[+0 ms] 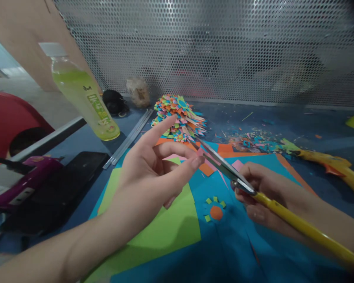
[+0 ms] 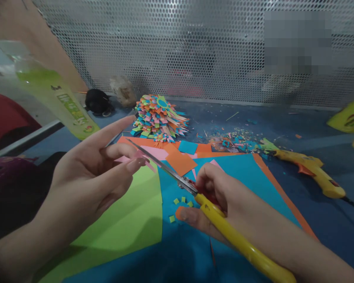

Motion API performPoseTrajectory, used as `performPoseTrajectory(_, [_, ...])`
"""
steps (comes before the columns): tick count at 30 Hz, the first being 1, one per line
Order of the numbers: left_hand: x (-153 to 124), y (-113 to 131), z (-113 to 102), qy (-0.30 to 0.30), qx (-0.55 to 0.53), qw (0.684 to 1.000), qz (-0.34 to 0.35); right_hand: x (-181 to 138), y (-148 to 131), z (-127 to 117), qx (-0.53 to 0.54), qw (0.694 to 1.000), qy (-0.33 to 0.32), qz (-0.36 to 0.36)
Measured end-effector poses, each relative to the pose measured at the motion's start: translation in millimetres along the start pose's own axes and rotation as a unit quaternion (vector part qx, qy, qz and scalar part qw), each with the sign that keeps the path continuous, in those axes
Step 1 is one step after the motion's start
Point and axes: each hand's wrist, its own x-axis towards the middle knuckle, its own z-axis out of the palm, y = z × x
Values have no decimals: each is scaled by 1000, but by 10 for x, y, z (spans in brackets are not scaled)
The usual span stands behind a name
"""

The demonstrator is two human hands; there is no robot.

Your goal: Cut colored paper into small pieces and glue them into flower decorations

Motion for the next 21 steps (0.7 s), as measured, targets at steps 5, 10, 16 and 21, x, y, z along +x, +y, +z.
performPoseTrajectory(5, [-7,11,-1,-2,0,1000,-1,0,1,-3,-8,1000,0,-13])
performPoseTrajectory(10, [-11,13,-4,4,2,1000,-3,-10,-38,-7,-16,1000,-1,-8])
performPoseTrajectory(16, [-6,27,1,12,3,1000,-8,-20,-22,-10,-27,1000,1,-9])
performPoseTrajectory(21, [-3,36,3,10,6,1000,-11,-5,14,7,-24,999,7,-25])
